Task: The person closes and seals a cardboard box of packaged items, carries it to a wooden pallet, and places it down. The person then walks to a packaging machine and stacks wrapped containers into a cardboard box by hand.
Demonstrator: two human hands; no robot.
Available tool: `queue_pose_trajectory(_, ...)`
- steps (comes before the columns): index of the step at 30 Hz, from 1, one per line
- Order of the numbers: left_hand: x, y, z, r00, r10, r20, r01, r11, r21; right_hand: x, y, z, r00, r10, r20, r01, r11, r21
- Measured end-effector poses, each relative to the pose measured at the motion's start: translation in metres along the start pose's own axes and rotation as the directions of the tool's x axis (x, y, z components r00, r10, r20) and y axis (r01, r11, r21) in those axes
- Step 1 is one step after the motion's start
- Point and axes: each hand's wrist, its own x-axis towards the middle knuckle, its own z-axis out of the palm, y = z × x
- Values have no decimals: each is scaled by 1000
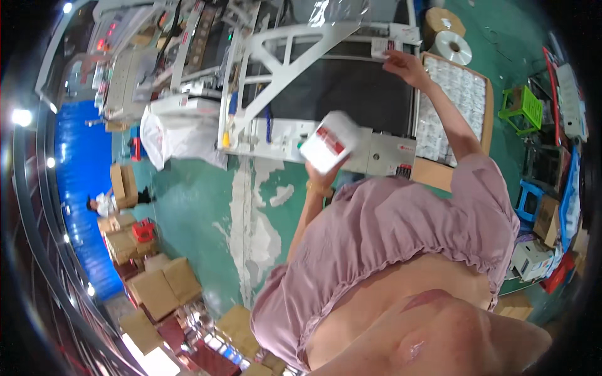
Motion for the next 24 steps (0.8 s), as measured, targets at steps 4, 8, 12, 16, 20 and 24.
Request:
queue_pose_trajectory(4, 12, -12, 25, 926, -377, 19, 337, 804, -489, -50, -100, 59, 996, 19, 88, -26, 997, 76)
queue_pose_trajectory(8, 38, 4, 31, 896, -443, 29, 327, 613, -720, -73, -133, 86, 996, 92, 20, -84, 968, -235)
queue_pose_trajectory(12, 32, -16, 59, 878, -472, 75, 287, 395, -872, -84, -128, 105, 990, -89, -108, 53, 953, -298)
queue_pose_trajectory(16, 31, -24, 61, 844, -384, 374, 174, -464, -869, -87, -140, 112, 988, -67, -137, 38, 977, -209)
queue_pose_trajectory(20, 24, -24, 56, 698, -547, 463, 175, -497, -850, -90, -150, 120, 992, 61, -107, -51, 994, 94)
queue_pose_trajectory(24, 5, -14, 43, 801, -575, -168, 433, 750, -500, -81, -142, 105, 976, 219, -11, -188, 865, 466)
